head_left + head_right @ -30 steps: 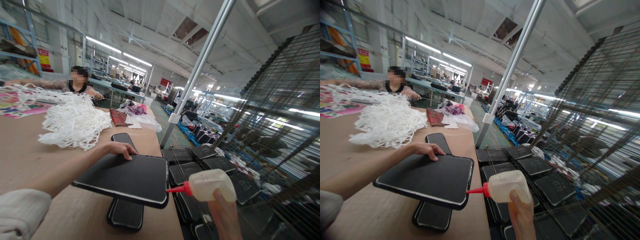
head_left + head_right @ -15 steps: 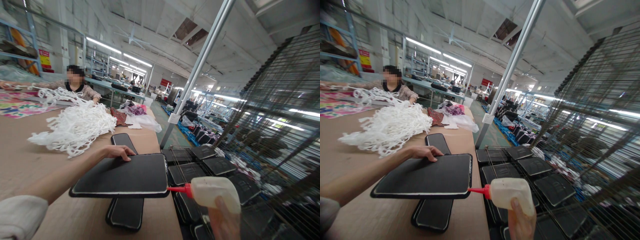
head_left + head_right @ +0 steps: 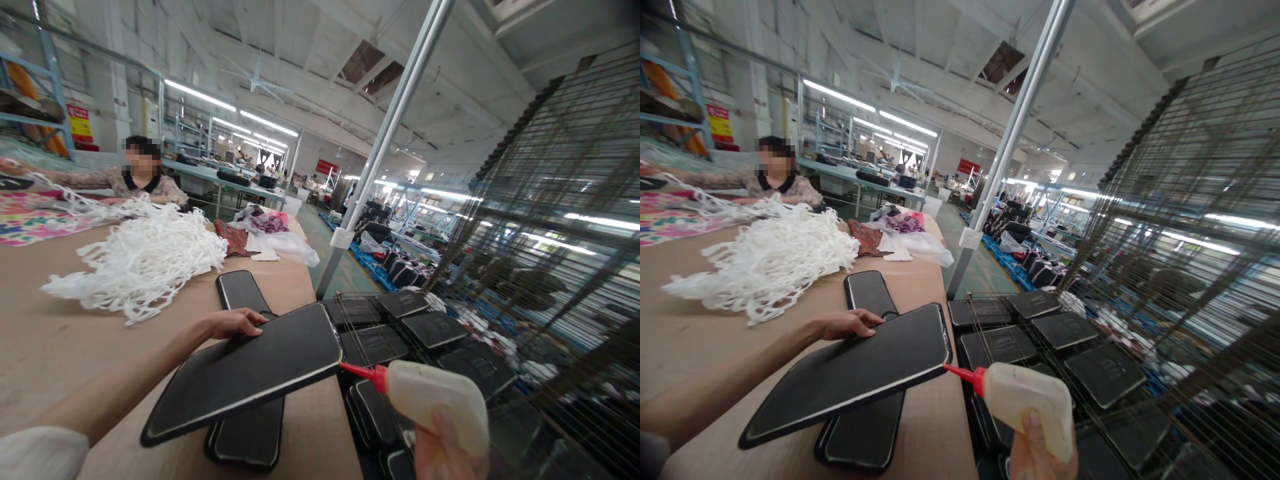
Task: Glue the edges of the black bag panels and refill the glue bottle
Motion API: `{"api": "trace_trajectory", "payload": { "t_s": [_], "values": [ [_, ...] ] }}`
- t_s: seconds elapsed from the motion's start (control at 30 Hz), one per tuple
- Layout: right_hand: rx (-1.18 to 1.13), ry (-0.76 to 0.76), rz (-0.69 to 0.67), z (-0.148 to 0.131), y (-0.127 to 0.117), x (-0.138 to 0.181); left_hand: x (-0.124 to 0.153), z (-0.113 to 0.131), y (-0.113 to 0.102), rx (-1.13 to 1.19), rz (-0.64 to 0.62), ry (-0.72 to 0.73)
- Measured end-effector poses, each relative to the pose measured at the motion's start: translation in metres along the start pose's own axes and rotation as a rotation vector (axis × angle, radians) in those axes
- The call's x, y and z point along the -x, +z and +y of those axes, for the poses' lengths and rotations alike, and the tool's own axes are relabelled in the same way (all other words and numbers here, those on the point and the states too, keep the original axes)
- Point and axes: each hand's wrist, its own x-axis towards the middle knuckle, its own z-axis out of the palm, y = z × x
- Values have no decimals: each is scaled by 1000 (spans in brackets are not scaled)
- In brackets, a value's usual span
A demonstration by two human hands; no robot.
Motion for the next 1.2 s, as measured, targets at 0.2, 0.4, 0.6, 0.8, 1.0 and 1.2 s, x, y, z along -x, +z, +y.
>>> {"api": "trace_trajectory", "payload": {
  "t_s": [0.2,0.4,0.6,0.8,1.0,1.2],
  "values": [
    [80,76,-36,-12,1,8,-4,-5,5,1,-5,-5],
    [-90,-33,-12,-4,8,11,-4,-8,11,31,-24,21],
    [-46,-116,58,-2,11,15,-6,-13,13,64,-23,23],
    [-161,-132,-11,0,16,18,-7,-14,15,83,-31,20],
    [-248,15,-74,-12,23,21,-9,-15,18,102,-17,14],
    [-176,101,-123,-6,20,22,-13,-17,18,101,-28,46]
  ]
}}
